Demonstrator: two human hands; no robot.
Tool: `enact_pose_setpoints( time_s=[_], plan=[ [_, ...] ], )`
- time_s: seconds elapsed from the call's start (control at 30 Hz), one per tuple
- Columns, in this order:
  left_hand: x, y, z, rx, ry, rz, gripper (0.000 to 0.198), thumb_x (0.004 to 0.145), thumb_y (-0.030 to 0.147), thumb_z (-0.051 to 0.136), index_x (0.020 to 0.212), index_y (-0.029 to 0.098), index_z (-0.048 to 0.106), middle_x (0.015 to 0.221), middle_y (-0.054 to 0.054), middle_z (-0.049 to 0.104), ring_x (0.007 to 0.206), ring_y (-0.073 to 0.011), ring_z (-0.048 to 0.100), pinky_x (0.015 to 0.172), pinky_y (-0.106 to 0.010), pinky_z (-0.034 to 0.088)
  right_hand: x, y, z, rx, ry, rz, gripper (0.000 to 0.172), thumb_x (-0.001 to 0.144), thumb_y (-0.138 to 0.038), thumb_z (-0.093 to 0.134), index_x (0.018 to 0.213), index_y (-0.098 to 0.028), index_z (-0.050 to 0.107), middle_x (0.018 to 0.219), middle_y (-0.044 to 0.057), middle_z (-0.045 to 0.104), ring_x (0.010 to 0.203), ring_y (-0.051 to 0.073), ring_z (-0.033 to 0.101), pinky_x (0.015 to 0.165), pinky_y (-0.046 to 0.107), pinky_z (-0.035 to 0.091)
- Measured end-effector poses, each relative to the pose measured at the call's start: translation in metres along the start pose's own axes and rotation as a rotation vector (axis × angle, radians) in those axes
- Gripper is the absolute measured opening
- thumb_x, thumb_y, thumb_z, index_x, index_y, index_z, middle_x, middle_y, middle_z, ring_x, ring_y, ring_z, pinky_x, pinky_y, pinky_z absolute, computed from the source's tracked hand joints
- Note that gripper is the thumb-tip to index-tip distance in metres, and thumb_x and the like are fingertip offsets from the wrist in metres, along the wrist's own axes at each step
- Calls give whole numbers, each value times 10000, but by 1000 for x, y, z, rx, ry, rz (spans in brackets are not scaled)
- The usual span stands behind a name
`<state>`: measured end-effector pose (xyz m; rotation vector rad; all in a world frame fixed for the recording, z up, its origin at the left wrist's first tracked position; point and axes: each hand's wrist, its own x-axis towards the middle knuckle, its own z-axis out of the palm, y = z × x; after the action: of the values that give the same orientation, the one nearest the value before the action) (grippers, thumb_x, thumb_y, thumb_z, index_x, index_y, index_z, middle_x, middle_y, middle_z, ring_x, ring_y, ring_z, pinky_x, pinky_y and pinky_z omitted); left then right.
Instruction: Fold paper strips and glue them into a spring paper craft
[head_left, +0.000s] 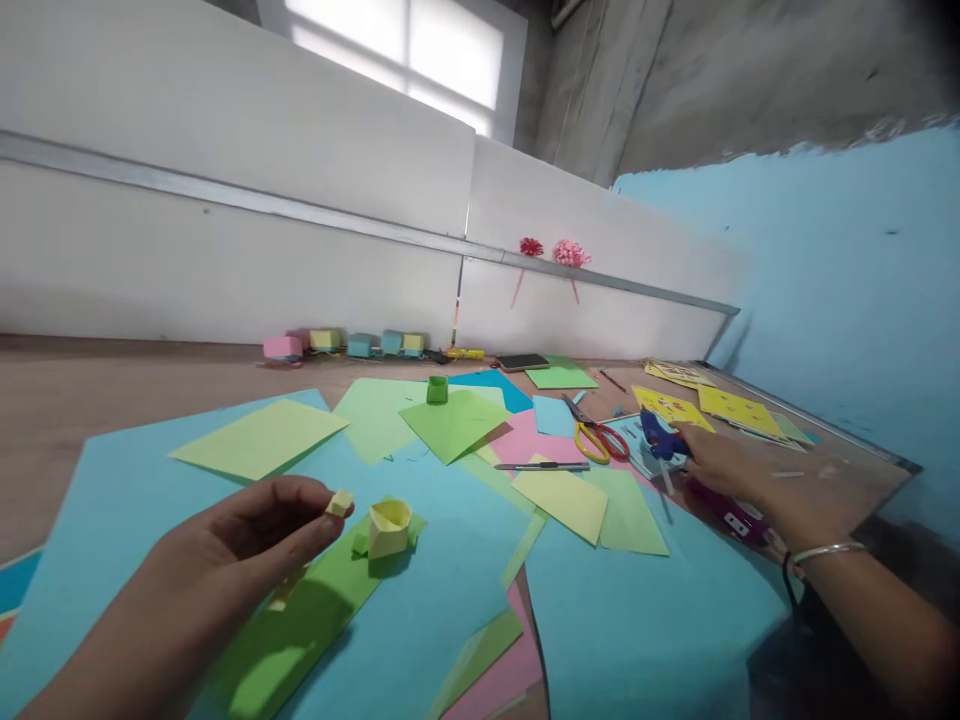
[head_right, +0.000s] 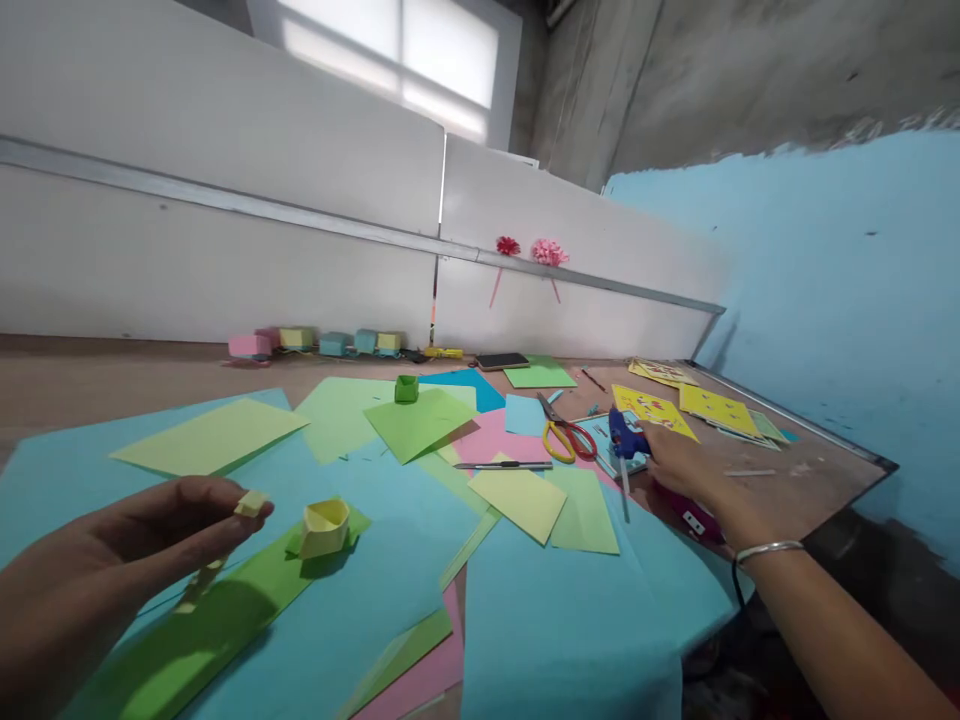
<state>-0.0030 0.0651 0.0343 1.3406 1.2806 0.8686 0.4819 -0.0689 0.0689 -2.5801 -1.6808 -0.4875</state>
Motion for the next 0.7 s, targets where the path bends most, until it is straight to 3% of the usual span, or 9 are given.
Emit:
enact_pose_setpoints(
  time_s=[0.13, 0.23, 0.3, 0.37, 0.4, 0.47, 0.5, 0.6, 0.7],
  plan=[
    [-2, 1, 1, -16, -61, -15, 427, 524, 508, 812, 784, 220, 634, 737, 24, 630, 668, -152, 497, 531, -194, 381, -3, -5, 29, -94, -157, 10, 344, 843, -79, 481, 1154, -98, 624, 1076, 201, 682, 950, 279, 660, 755, 326, 446],
    [-4, 0, 3, -117, -107, -50, 416, 508, 484, 844, 728, 203, 630, 666, 26, 596, 589, -125, 459, 494, -188, 351, -5, -19, 26, -142, -193, 1, 317, 848, -74, 453, 1098, -55, 647, 1009, 246, 661, 928, 321, 645, 750, 380, 448],
    [-8, -1, 4, -256, -175, -73, 392, 525, 432, 865, 732, 198, 629, 662, 30, 595, 526, -95, 427, 467, -184, 325, -6, -44, 15, -136, -186, -40, 286, 837, -82, 464, 1025, -37, 675, 998, 278, 640, 929, 358, 632, 749, 429, 454],
    [-11, -2, 6, -425, -236, -93, 375, 523, 370, 885, 719, 201, 614, 664, 37, 599, 522, -88, 458, 475, -183, 337, -7, -83, 2, -57, -164, -152, 290, 858, -116, 469, 1044, -82, 689, 1046, 252, 634, 948, 337, 628, 777, 433, 467],
    [-12, -3, 7, -496, -237, -89, 377, 512, 347, 894, 709, 197, 610, 659, 38, 603, 529, -88, 476, 484, -184, 347, -9, -108, -6, 38, -140, -267, 330, 916, -170, 426, 1140, -161, 668, 1124, 192, 629, 1001, 282, 620, 832, 395, 470],
    [-13, -4, 10, -581, -255, -122, 394, 470, 308, 915, 667, 185, 597, 641, 31, 616, 543, -95, 514, 498, -191, 367, -17, -164, -21, 481, -41, -538, 282, 932, -286, 468, 1088, -215, 692, 1113, 136, 643, 998, 243, 626, 847, 367, 489],
    [-13, -4, 11, -626, -276, -134, 398, 452, 293, 921, 656, 182, 597, 631, 27, 624, 544, -101, 530, 502, -198, 380, -23, -192, -28, 677, -16, -601, 255, 924, -334, 500, 1055, -236, 697, 1087, 109, 653, 993, 229, 627, 848, 357, 499],
    [-13, -5, 13, -736, -289, -105, 387, 427, 240, 933, 641, 168, 618, 652, 12, 661, 593, -110, 584, 584, -217, 442, -40, -271, -41, 1144, -182, -573, 212, 867, -337, 585, 1031, -232, 667, 1045, 67, 672, 944, 189, 644, 828, 324, 538],
    [-10, -8, 11, -808, -283, -96, 385, 410, 238, 943, 621, 168, 628, 613, 29, 644, 589, -98, 574, 584, -207, 434, -45, -324, -37, 1471, -411, -476, 248, 771, -333, 671, 973, -192, 638, 957, 57, 691, 888, 193, 663, 789, 332, 558]
  ],
)
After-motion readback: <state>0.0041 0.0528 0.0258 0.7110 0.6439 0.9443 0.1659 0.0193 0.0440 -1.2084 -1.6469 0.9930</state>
